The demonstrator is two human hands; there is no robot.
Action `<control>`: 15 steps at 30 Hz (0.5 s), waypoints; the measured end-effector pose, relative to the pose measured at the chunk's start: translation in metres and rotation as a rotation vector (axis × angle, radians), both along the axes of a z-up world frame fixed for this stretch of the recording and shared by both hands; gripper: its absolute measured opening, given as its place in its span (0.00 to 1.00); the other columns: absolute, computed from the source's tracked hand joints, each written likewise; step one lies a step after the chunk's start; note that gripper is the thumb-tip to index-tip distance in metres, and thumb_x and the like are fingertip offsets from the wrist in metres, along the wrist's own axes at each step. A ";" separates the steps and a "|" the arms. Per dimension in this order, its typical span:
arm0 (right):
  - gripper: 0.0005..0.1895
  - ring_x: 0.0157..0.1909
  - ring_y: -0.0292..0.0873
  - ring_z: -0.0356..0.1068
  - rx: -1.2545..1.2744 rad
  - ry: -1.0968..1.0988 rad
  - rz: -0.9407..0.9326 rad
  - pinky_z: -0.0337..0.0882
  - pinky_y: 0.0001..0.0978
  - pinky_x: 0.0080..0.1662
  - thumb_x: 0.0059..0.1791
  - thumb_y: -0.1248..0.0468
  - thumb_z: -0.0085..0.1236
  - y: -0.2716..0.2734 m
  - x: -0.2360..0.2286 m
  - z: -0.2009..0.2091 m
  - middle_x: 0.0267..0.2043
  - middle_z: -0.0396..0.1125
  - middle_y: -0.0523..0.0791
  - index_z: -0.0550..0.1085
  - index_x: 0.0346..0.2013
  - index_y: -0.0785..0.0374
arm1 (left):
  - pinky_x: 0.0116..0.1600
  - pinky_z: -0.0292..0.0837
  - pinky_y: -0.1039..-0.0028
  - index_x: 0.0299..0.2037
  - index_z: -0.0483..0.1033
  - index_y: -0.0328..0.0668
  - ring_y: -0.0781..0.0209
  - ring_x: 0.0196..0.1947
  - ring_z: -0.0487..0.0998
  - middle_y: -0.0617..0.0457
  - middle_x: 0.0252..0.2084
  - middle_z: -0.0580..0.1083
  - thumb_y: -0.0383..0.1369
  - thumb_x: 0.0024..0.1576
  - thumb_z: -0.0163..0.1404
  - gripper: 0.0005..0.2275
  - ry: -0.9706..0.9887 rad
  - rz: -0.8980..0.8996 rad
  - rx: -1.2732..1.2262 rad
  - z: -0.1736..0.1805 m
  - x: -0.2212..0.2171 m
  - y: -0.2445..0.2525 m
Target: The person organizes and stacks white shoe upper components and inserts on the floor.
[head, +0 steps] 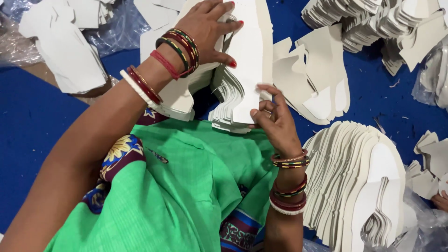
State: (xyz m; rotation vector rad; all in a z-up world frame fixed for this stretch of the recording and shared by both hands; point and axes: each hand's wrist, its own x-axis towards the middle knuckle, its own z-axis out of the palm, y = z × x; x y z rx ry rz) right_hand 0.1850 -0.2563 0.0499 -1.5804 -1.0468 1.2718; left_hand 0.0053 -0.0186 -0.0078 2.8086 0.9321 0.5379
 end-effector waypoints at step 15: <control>0.13 0.25 0.25 0.60 -0.021 -0.131 -0.086 0.73 0.23 0.34 0.48 0.71 0.60 -0.001 -0.016 -0.001 0.25 0.58 0.34 0.74 0.46 0.69 | 0.70 0.52 0.56 0.68 0.70 0.51 0.44 0.70 0.58 0.43 0.71 0.61 0.63 0.44 0.63 0.42 -0.065 -0.017 -0.017 -0.004 0.000 -0.001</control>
